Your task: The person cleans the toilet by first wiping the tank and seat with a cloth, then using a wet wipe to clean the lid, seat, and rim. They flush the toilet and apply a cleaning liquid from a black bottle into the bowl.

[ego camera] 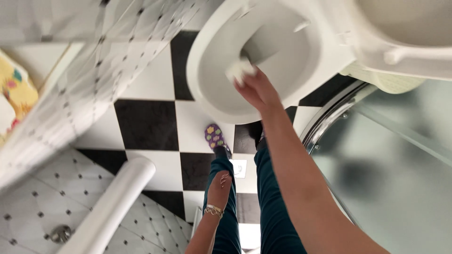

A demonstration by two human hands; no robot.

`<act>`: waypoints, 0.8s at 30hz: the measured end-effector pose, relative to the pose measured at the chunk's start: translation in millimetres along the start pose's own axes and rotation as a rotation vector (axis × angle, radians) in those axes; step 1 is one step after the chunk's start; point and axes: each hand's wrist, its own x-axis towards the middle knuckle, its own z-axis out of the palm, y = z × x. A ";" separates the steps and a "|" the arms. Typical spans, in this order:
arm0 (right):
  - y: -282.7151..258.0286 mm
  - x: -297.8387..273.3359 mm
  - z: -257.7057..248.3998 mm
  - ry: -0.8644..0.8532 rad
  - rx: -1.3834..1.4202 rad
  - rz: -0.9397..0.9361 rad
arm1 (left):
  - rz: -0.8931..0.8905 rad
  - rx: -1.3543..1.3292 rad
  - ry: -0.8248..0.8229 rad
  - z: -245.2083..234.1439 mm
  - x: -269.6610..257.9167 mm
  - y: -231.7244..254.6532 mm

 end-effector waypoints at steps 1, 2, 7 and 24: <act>-22.0 -24.9 -23.1 0.054 -0.013 -0.011 | 0.025 0.168 -0.006 -0.9 -4.5 4.6; -43.4 -57.4 -50.0 0.120 -0.022 -0.031 | 0.054 0.342 -0.024 -1.4 -11.2 7.0; -180.0 -151.3 -132.4 0.258 -0.013 -0.276 | 0.270 0.982 -0.227 13.9 -39.4 -10.9; -323.3 -114.0 -226.8 0.787 0.340 -0.640 | 0.284 1.060 -0.314 25.5 -17.1 43.8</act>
